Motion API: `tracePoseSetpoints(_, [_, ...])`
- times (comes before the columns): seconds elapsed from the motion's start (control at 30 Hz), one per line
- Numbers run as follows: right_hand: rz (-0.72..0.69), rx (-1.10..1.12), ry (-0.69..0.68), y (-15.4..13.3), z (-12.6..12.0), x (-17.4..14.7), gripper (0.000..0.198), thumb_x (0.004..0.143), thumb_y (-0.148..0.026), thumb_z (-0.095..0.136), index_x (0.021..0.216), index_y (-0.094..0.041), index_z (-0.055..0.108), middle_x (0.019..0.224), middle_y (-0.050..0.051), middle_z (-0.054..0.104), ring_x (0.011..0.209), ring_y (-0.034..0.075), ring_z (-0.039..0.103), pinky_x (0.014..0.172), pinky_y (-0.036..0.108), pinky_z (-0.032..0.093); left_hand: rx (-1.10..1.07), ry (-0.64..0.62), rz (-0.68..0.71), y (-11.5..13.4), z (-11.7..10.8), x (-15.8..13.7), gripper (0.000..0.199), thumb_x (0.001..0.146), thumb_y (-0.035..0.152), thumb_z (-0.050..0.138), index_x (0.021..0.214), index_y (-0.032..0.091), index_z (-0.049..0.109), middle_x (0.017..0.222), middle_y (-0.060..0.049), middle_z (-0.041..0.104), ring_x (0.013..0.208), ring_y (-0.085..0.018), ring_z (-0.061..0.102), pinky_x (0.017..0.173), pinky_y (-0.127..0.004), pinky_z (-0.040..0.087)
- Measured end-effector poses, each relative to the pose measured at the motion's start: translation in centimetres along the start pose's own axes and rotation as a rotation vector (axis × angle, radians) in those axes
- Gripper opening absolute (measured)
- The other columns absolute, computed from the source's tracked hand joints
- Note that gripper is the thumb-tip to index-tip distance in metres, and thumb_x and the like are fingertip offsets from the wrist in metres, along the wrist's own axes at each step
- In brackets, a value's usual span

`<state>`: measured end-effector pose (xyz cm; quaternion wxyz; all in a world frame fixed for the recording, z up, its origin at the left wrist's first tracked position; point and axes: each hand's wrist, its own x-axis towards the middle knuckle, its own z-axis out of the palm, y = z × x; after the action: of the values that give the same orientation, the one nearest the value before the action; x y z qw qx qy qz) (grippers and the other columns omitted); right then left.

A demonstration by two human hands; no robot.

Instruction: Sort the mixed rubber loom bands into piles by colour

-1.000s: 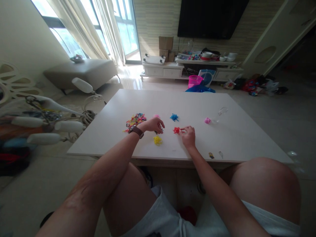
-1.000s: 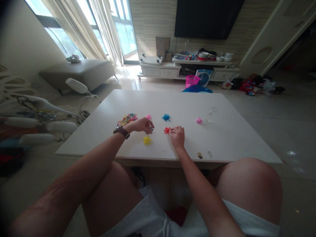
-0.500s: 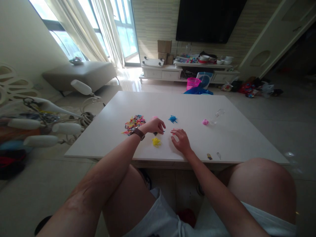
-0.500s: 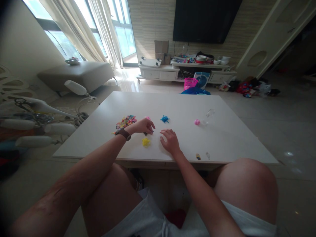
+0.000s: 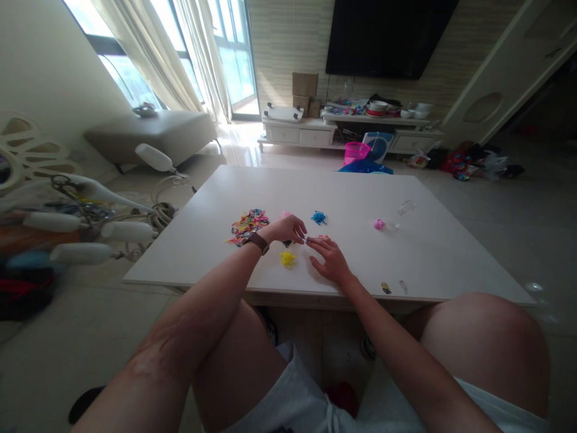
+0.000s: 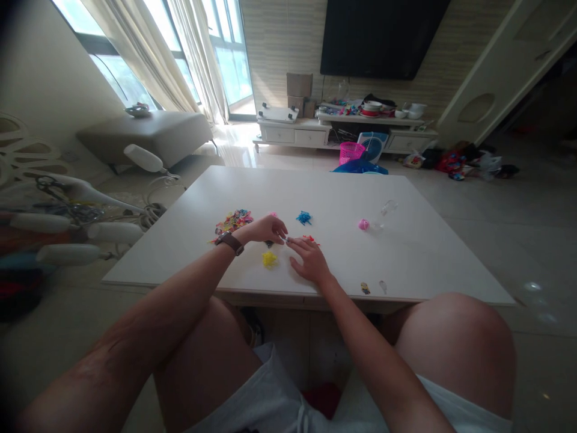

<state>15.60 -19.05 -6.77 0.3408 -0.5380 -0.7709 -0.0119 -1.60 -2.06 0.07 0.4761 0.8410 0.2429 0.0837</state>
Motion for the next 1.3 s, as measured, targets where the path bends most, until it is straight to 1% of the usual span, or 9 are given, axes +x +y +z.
tracePoseSetpoints(0.1, [0.168,-0.057,0.112,1.8,-0.2,1.1,0.04,0.091,-0.023,0.054,0.129,-0.022,0.064,0.134,0.007,0.064,0.125,0.026,0.054,0.109,0.048,0.044,0.067,0.159,-0.016,0.4,-1.7,-0.6,0.023,0.063,0.024,0.084,0.082,0.013,0.075,0.083,-0.008,0.076,0.073,-0.018,0.068,0.063,-0.025,0.051])
tracePoseSetpoints(0.2, [0.298,-0.114,0.123,4.8,-0.4,3.0,0.036,0.087,-0.023,0.056,0.12,-0.019,0.069,0.127,0.009,0.067,0.118,0.029,0.057,0.105,0.049,0.047,0.094,0.402,-0.179,0.0,-4.2,-1.7,0.018,0.071,0.025,0.077,0.085,0.014,0.075,0.076,-0.007,0.074,0.069,-0.016,0.066,0.061,-0.024,0.049])
tracePoseSetpoints(0.37, [0.381,-0.105,0.074,8.7,0.0,5.7,0.032,0.086,-0.024,0.056,0.114,-0.023,0.071,0.129,0.008,0.067,0.123,0.028,0.055,0.108,0.05,0.046,-0.058,0.838,-0.393,-2.2,-7.3,-3.7,0.019,0.071,0.016,0.068,0.09,0.012,0.073,0.082,-0.009,0.073,0.068,-0.016,0.068,0.058,-0.023,0.048])
tracePoseSetpoints(0.47, [0.383,-0.074,0.094,8.7,0.5,5.7,0.031,0.086,-0.026,0.056,0.113,-0.023,0.071,0.132,0.006,0.065,0.126,0.028,0.054,0.109,0.051,0.045,-0.103,0.955,-0.472,-3.4,-8.0,-4.9,0.021,0.07,0.015,0.066,0.09,0.012,0.073,0.084,-0.01,0.074,0.07,-0.017,0.067,0.061,-0.024,0.049])
tracePoseSetpoints(0.67, [0.298,-0.075,0.189,4.1,1.2,2.4,0.031,0.09,-0.026,0.054,0.117,-0.02,0.068,0.138,0.01,0.061,0.128,0.028,0.052,0.109,0.049,0.043,0.038,0.829,-0.598,-5.7,-7.7,-6.4,0.019,0.064,0.014,0.073,0.083,0.014,0.075,0.082,-0.01,0.073,0.078,-0.02,0.067,0.067,-0.027,0.05])
tracePoseSetpoints(0.77, [0.27,-0.104,0.152,2.1,1.2,1.2,0.027,0.091,-0.024,0.053,0.113,-0.021,0.069,0.136,0.009,0.062,0.128,0.027,0.052,0.106,0.047,0.043,0.121,0.705,-0.634,-6.9,-7.3,-6.4,0.028,0.059,0.011,0.075,0.087,0.015,0.076,0.085,-0.007,0.073,0.082,-0.02,0.067,0.068,-0.026,0.049])
tracePoseSetpoints(0.9, [0.244,-0.113,0.109,1.4,1.1,0.9,0.025,0.091,-0.021,0.053,0.109,-0.023,0.07,0.134,0.008,0.063,0.126,0.026,0.053,0.102,0.045,0.045,0.21,0.576,-0.648,-7.9,-6.8,-6.1,0.042,0.055,0.008,0.076,0.096,0.017,0.076,0.087,-0.003,0.074,0.082,-0.019,0.066,0.066,-0.023,0.049])
tracePoseSetpoints(1.13, [0.268,-0.096,0.115,1.3,1.0,0.9,0.022,0.091,-0.021,0.053,0.106,-0.023,0.07,0.128,0.009,0.065,0.121,0.027,0.054,0.101,0.046,0.045,0.243,0.642,-0.7,-7.5,-6.9,-5.9,0.013,0.068,0.017,0.074,0.082,0.016,0.075,0.08,-0.007,0.074,0.076,-0.019,0.066,0.064,-0.023,0.048])
tracePoseSetpoints(1.3, [0.289,-0.061,0.13,1.3,1.0,0.9,0.022,0.091,-0.021,0.054,0.104,-0.022,0.07,0.125,0.01,0.066,0.119,0.028,0.055,0.102,0.048,0.044,0.241,0.712,-0.662,-6.5,-7.5,-6.4,0.012,0.072,0.022,0.075,0.082,0.016,0.075,0.08,-0.008,0.074,0.077,-0.019,0.066,0.068,-0.024,0.048])
